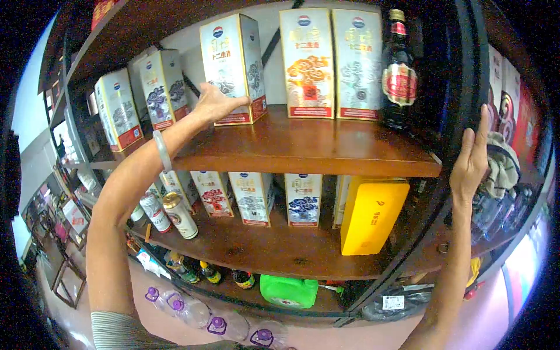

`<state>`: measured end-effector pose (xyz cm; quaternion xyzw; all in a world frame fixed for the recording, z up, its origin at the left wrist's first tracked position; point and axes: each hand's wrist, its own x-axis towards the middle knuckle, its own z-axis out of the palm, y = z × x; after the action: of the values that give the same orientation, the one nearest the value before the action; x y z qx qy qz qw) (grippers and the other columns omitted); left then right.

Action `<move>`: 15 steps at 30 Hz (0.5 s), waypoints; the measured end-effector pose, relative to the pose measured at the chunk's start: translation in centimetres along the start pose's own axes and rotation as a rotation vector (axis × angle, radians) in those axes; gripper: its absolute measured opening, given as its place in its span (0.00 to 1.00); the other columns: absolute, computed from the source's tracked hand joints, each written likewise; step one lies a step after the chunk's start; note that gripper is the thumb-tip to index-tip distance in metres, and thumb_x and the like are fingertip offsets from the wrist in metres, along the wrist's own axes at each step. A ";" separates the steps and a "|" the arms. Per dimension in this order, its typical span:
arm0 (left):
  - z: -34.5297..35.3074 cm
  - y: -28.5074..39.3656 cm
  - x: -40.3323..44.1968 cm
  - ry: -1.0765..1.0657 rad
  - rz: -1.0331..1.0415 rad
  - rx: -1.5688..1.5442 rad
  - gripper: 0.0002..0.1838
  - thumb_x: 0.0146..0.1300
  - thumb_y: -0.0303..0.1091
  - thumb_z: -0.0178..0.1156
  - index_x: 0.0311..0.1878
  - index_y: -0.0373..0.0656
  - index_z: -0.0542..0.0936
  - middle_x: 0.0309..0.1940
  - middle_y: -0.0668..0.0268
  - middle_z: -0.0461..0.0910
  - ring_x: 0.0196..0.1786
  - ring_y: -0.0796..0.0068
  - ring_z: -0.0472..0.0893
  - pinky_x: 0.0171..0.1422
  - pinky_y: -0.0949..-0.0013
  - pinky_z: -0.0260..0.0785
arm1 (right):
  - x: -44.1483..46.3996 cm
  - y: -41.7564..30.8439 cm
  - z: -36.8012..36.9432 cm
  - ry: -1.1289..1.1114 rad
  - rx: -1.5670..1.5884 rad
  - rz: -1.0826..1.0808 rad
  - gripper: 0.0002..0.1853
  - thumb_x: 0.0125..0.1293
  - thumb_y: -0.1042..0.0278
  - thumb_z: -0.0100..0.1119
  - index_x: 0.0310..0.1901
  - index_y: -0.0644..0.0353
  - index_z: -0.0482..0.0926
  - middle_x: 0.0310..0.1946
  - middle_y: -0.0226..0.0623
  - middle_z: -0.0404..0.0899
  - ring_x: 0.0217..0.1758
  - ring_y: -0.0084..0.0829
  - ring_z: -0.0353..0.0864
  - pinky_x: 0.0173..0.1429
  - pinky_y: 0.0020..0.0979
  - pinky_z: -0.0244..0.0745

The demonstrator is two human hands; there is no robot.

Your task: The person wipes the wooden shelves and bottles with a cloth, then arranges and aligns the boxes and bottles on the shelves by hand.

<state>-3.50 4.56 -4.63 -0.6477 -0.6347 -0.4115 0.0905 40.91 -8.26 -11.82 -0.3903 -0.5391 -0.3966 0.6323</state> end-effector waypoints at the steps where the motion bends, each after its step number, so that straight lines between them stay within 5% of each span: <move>1: 0.6 0.5 0.1 -0.002 -0.012 -0.029 0.64 0.30 0.64 0.69 0.55 0.15 0.51 0.50 0.36 0.68 0.54 0.48 0.73 0.58 0.64 0.68 | 0.0 0.0 0.1 0.027 0.017 -0.006 0.24 0.71 0.67 0.39 0.67 0.63 0.57 0.67 0.41 0.59 0.71 0.32 0.55 0.71 0.28 0.47; 15: 3.2 1.2 3.9 -0.179 0.207 -0.203 0.59 0.38 0.57 0.73 0.56 0.23 0.45 0.51 0.39 0.68 0.54 0.52 0.74 0.58 0.68 0.68 | 0.0 -0.4 -0.2 0.026 -0.047 -0.002 0.24 0.71 0.67 0.39 0.66 0.64 0.57 0.66 0.42 0.60 0.69 0.33 0.59 0.69 0.28 0.51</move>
<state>-1.66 9.30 -3.64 -0.7495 -0.5253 -0.4027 0.0099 40.58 -8.59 -11.80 -0.3992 -0.5217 -0.4148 0.6296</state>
